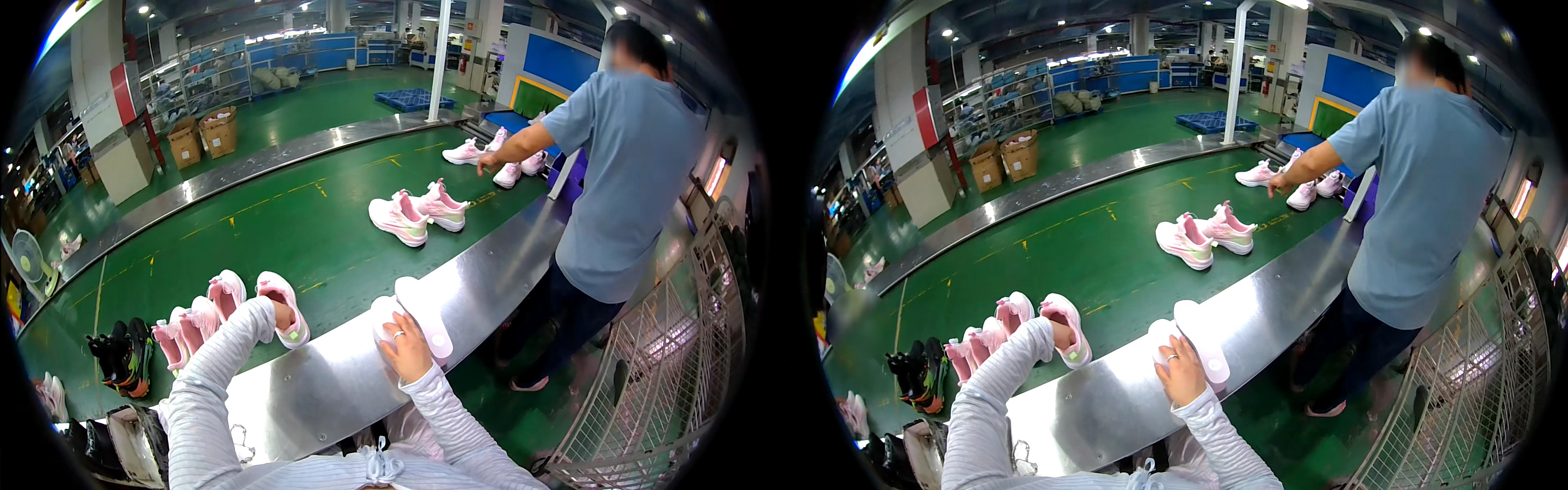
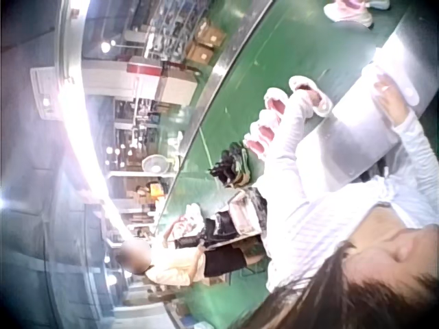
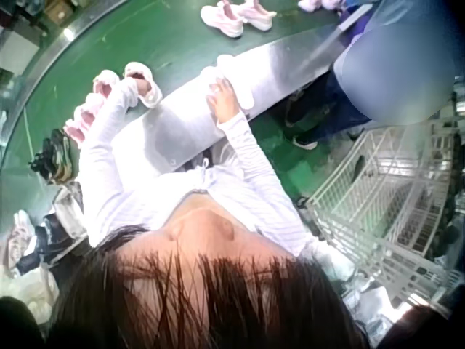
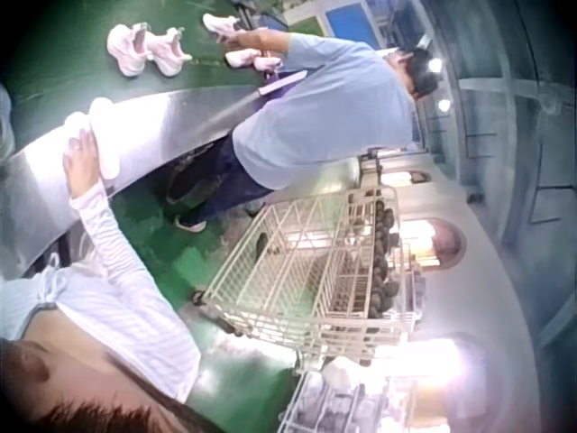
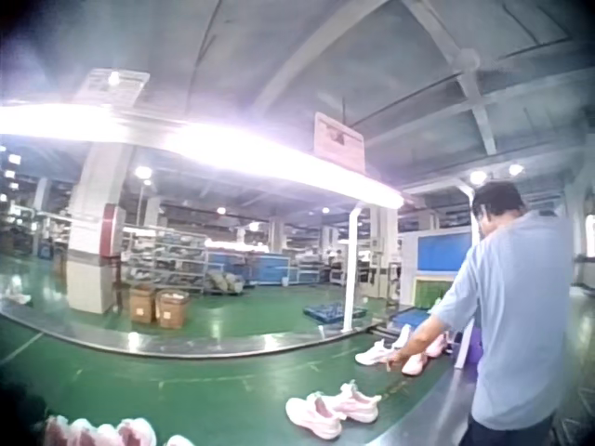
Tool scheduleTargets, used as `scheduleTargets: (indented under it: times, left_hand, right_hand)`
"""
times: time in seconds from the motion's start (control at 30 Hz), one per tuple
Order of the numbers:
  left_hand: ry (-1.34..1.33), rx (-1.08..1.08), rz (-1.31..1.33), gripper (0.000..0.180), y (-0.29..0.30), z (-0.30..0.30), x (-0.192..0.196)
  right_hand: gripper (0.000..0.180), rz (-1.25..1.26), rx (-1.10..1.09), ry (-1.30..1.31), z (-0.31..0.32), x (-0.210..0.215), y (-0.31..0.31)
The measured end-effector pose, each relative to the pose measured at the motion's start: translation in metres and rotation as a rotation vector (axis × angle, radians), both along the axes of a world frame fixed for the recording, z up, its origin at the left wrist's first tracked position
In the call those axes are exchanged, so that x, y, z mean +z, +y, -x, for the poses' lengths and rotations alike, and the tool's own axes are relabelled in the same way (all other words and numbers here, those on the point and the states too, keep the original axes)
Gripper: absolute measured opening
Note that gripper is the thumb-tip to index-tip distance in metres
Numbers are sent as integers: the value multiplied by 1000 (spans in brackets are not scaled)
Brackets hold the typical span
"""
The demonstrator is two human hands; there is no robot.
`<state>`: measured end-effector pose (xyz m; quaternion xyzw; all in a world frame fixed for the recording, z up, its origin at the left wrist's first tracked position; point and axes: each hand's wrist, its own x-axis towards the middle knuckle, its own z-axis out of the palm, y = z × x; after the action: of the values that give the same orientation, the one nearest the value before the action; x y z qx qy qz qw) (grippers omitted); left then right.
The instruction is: The person inserts pink plastic shoe trees into pink and white sneakers on a factory assembly line. They pick up the shoes from the conveyor belt, insert the trees, and place the shoes back on the belt for the next stage of production.
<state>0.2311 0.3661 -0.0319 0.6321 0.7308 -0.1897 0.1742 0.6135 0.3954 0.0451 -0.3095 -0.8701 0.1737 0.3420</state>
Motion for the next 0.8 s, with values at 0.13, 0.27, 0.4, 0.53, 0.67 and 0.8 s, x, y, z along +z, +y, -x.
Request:
scheduleTargets:
  times: [0.13,0.27,0.4,0.53,0.67,0.8]
  left_hand:
    - [72,-113,200,23,-4,-1,14]
    - [41,-120,224,22,-27,8,12]
    - [-30,-157,203,21,-34,-1,4]
    - [-60,-228,162,19,-26,-11,10]
    - [-80,-264,184,18,-37,-11,13]
    - [-83,-314,236,17,-46,-9,28]
  right_hand:
    - [29,33,47,73,-5,10,-3]
    - [26,226,297,105,-21,86,8]
    - [28,-54,101,129,-12,128,81]
    - [34,-77,-149,-92,29,95,214]
    - [49,73,-382,-625,75,36,291]
    - [52,205,-268,-883,90,17,323]
